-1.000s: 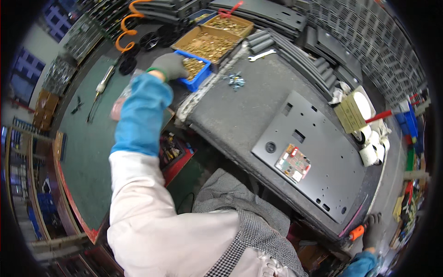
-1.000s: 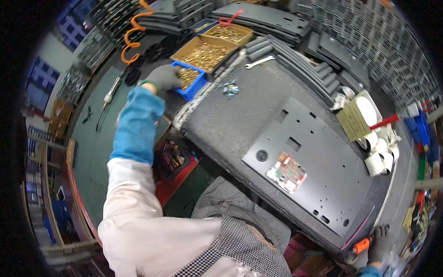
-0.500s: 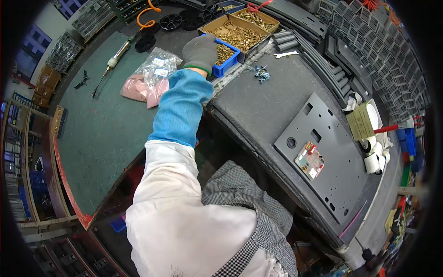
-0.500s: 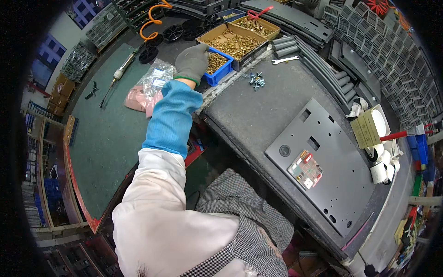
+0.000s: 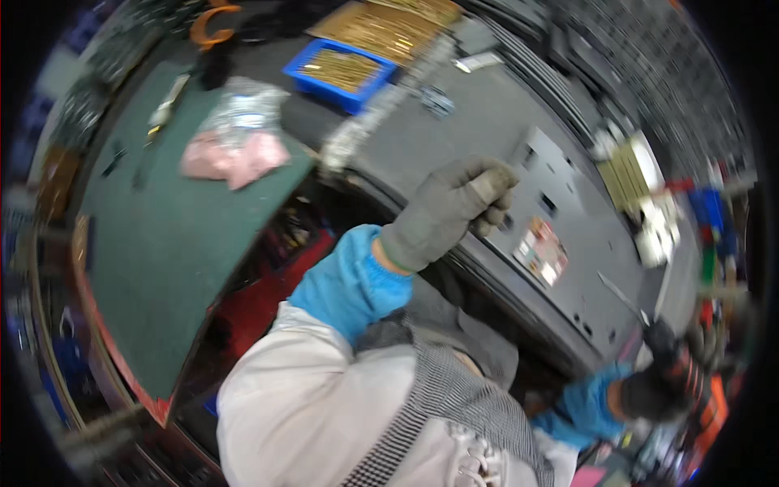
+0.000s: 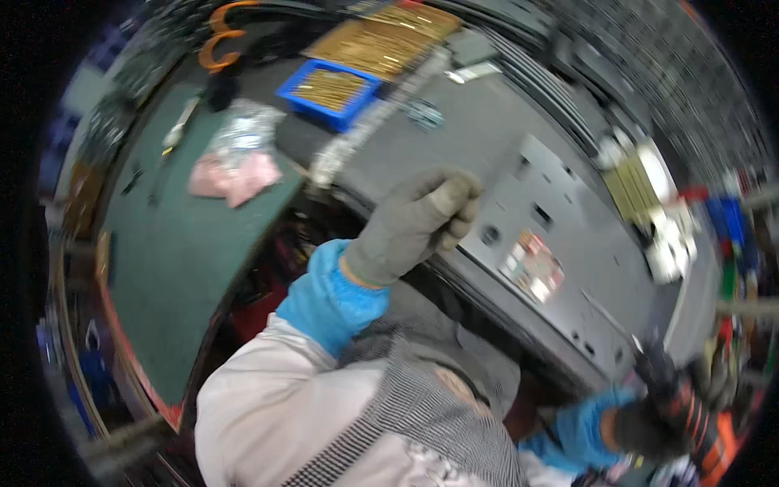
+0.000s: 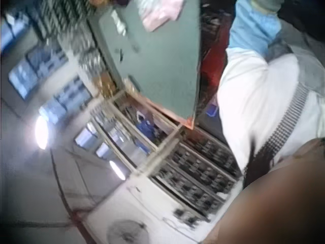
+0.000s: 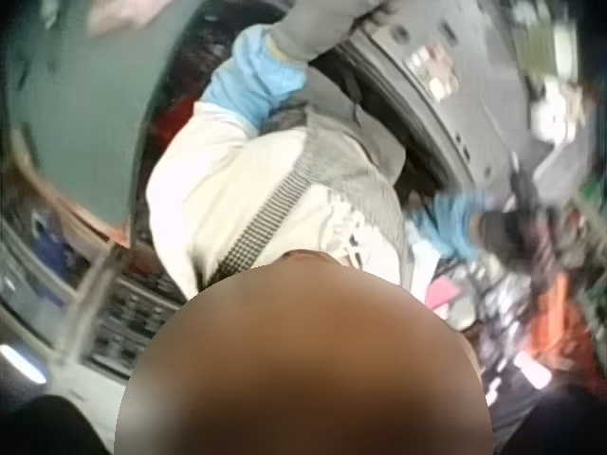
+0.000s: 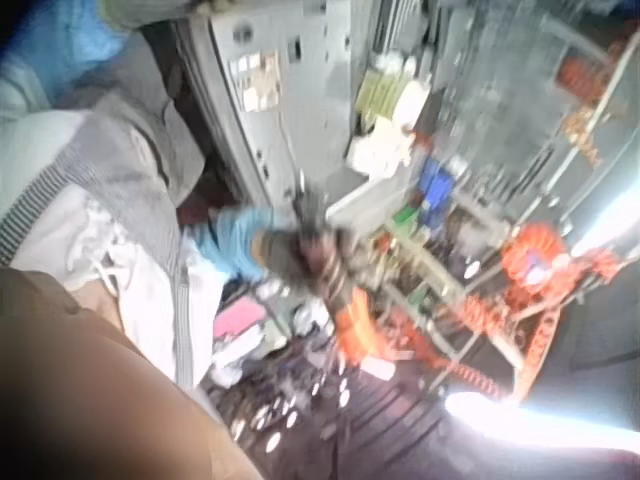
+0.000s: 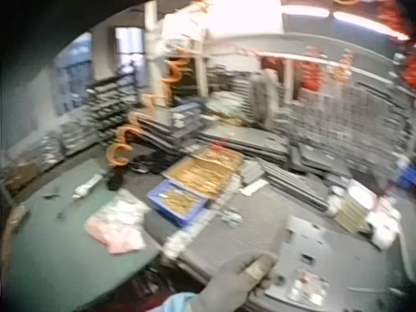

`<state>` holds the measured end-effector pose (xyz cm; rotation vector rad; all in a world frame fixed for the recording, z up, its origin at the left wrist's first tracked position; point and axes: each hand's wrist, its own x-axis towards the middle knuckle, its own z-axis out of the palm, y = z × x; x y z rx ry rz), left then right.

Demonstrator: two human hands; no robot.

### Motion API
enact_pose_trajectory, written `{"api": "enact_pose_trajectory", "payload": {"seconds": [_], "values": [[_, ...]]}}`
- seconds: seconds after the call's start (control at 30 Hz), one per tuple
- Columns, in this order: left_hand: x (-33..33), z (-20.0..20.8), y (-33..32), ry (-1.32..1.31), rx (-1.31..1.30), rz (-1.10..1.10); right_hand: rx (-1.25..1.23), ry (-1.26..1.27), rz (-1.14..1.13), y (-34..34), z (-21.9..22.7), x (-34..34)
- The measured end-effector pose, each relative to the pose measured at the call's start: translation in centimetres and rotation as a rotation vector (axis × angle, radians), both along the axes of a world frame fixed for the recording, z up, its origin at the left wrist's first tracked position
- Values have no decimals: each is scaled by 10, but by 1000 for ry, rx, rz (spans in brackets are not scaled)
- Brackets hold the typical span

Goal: Assemble electronic components onto a metal chassis using adhesive and an electric screwdriver.

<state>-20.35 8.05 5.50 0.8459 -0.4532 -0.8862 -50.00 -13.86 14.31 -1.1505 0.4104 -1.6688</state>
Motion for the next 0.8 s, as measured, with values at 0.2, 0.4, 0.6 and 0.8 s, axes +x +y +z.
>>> {"api": "enact_pose_trajectory", "payload": {"seconds": [0.2,0.4,0.6,0.8], "values": [[-54,-23,-23,431,-20,-313,-147,-295,734,42,7,93],[-68,-33,-30,349,-38,-370,-278,-139,708,31,-17,80],[-77,-38,-35,388,-63,-364,-278,-162,655,25,-23,65],[-87,-33,-39,-60,160,-118,-113,-113,408,40,-21,69]]}}
